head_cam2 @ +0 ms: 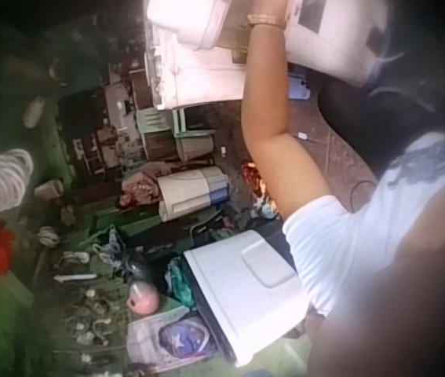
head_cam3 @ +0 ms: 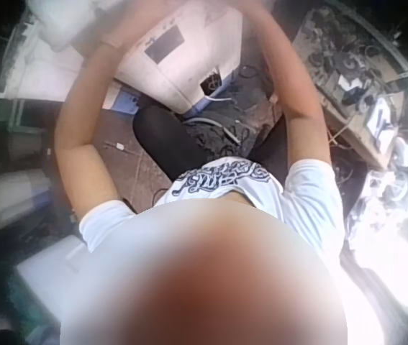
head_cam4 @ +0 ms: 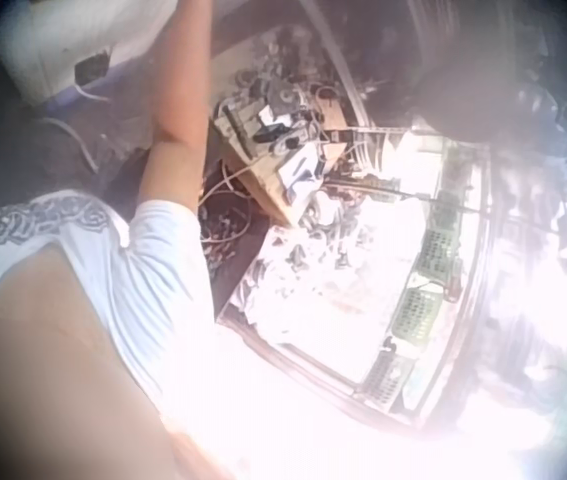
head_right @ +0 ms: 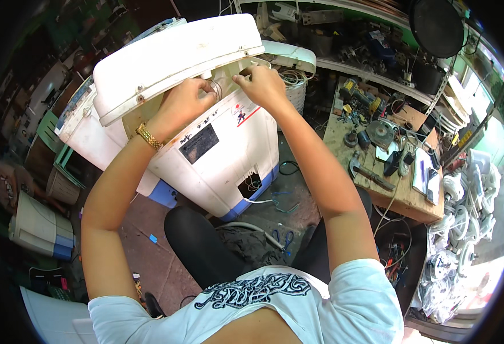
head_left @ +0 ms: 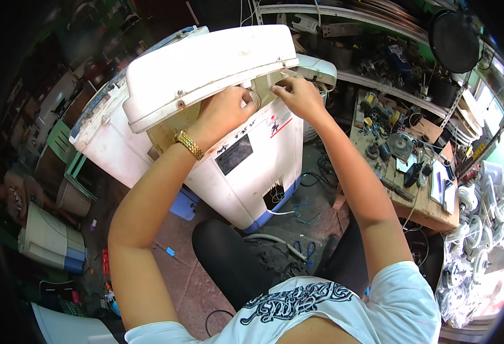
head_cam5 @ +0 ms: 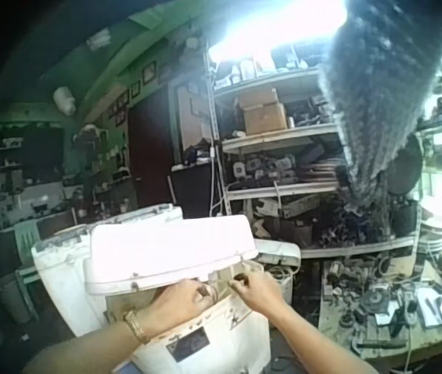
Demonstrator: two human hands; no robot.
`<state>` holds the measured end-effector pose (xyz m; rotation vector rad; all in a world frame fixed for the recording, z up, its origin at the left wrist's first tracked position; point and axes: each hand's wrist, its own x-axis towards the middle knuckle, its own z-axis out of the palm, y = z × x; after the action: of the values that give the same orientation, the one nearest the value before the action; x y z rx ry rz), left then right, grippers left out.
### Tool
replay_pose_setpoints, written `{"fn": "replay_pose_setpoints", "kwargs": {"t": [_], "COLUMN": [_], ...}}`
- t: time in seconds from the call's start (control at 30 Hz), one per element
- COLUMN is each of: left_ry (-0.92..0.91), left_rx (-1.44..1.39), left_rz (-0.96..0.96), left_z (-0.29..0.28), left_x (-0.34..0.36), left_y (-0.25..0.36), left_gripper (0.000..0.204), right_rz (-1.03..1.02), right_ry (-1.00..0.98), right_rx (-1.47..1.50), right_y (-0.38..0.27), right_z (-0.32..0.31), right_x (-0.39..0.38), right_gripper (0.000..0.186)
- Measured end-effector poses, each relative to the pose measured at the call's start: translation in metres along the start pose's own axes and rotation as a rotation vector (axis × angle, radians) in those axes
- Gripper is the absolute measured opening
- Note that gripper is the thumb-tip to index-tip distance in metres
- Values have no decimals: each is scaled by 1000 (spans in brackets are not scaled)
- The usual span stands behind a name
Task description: The person removes the inner drum and lid of a top-loading washing machine, then reassembles the unit by routing wires through the lid and securing it with a screwdriver and a power drill.
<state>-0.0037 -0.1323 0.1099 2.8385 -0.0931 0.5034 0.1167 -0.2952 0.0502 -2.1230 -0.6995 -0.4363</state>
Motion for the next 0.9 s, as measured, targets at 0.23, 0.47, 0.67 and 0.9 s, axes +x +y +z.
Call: {"fn": "replay_pose_setpoints", "kwargs": {"t": [0.23,0.47,0.67,0.9], "left_ry": [35,150,164,294], "left_rx": [125,231,320,240], "left_rz": [-17,32,54,104], "left_z": [-13,-26,-24,-19], "left_x": [11,13,14,10], "left_y": [2,-12,-14,-20], "left_gripper": [28,27,34,39], "right_rz": [73,41,-200,-290], "right_ry": [-162,-196,-410,-92], "right_rx": [-46,-42,578,-315], "right_y": [-2,-16,-7,-14], "right_z": [15,27,35,-5], "right_x": [26,42,43,22], "right_gripper": [34,27,31,40]}}
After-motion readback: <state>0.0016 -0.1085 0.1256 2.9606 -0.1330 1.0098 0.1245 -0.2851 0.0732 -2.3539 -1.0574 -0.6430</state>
